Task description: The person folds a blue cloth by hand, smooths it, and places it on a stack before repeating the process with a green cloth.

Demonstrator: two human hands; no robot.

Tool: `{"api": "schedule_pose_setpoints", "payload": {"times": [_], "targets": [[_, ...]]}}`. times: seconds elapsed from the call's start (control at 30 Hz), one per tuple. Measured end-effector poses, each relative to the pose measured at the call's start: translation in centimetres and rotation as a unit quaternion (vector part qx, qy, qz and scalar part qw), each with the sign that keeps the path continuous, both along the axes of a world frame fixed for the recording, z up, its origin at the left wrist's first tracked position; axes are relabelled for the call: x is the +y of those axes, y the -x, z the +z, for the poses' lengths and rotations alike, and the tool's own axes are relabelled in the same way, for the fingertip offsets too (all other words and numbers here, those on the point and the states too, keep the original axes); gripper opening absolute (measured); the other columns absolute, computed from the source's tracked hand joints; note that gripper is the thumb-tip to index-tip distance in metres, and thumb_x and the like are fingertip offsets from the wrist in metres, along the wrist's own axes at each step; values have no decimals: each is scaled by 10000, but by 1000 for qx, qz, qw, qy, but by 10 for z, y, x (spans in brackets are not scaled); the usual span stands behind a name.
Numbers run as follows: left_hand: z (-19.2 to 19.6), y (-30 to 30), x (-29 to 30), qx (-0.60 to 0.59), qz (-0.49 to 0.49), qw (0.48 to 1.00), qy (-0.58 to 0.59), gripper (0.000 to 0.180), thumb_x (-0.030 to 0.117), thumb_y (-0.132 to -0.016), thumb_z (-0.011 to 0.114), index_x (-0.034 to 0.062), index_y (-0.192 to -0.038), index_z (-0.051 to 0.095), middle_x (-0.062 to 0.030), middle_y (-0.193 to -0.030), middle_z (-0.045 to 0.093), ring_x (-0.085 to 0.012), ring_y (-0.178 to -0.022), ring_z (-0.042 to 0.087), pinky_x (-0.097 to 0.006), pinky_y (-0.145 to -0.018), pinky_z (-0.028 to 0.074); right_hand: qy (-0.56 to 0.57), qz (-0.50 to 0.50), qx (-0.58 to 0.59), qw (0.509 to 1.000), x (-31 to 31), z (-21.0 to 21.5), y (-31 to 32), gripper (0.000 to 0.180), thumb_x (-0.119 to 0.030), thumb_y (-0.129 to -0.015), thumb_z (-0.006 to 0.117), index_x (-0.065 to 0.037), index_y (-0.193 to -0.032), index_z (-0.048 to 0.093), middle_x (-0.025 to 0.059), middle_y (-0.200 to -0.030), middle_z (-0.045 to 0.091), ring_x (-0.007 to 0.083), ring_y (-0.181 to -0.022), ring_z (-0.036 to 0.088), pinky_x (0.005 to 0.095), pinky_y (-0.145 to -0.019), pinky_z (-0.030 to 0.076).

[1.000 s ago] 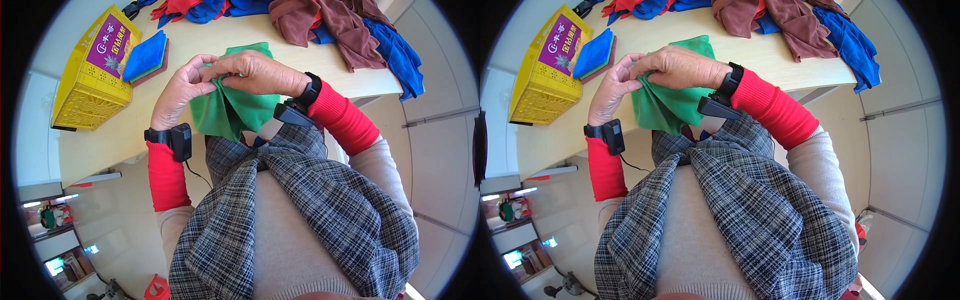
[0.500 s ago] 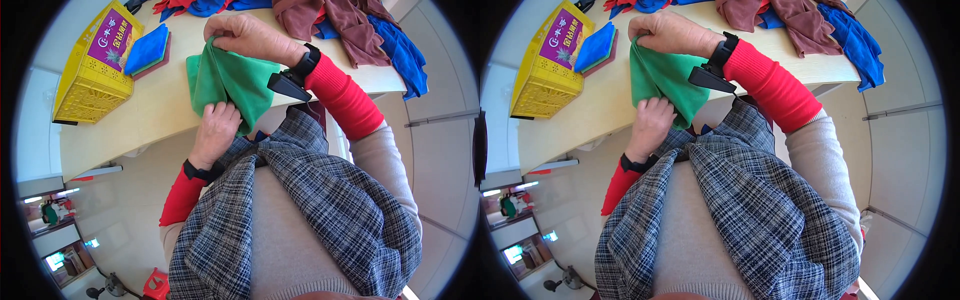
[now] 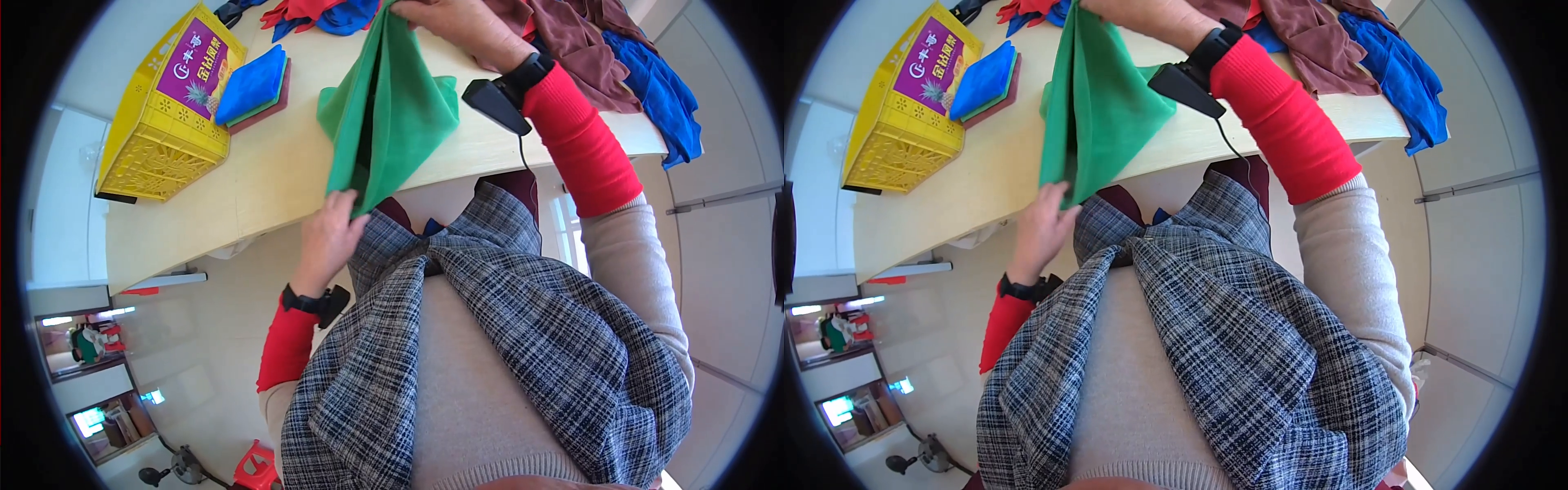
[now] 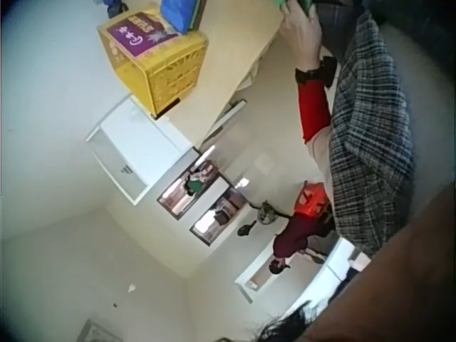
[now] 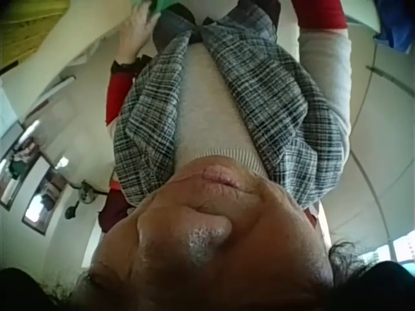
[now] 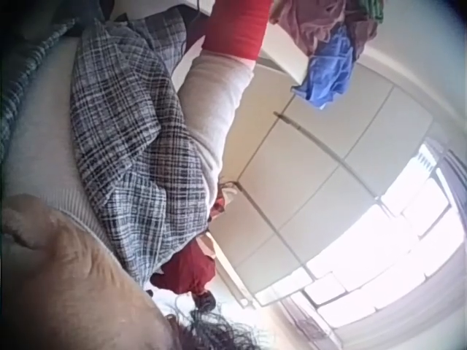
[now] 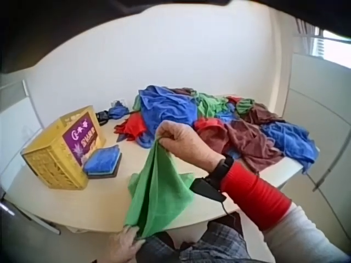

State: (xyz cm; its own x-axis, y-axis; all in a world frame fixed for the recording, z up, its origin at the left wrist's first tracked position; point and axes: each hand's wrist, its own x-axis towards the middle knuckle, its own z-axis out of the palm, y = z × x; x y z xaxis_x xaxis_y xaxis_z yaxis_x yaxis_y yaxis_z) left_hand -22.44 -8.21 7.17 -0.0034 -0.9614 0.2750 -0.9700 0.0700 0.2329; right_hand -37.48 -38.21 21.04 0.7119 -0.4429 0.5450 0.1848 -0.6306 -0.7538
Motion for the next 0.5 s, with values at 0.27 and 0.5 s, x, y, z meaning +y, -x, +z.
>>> {"api": "schedule_pose_setpoints", "payload": {"times": [0.27, 0.5], "targets": [[76, -37, 13, 186, 102, 977, 20, 190, 17, -829, 709, 15, -932, 550, -137, -929, 617, -317, -715, 634, -385, -640, 514, -45, -36, -21, 998, -12, 33, 30, 48, -18, -955, 582, -34, -993, 608, -39, -818, 552, 58, -758, 531, 226, -648, 456], [124, -36, 14, 190, 66, 975, 92, 257, -51, -784, 729, 14, -930, 528, -122, -857, 588, -284, -678, 610, -361, -627, 498, -22, -16, -36, 999, -20, 55, 62, 49, -34, -972, 576, -57, -1001, 608, -55, -800, 534, 40, -723, 513, 206, -631, 443]]}}
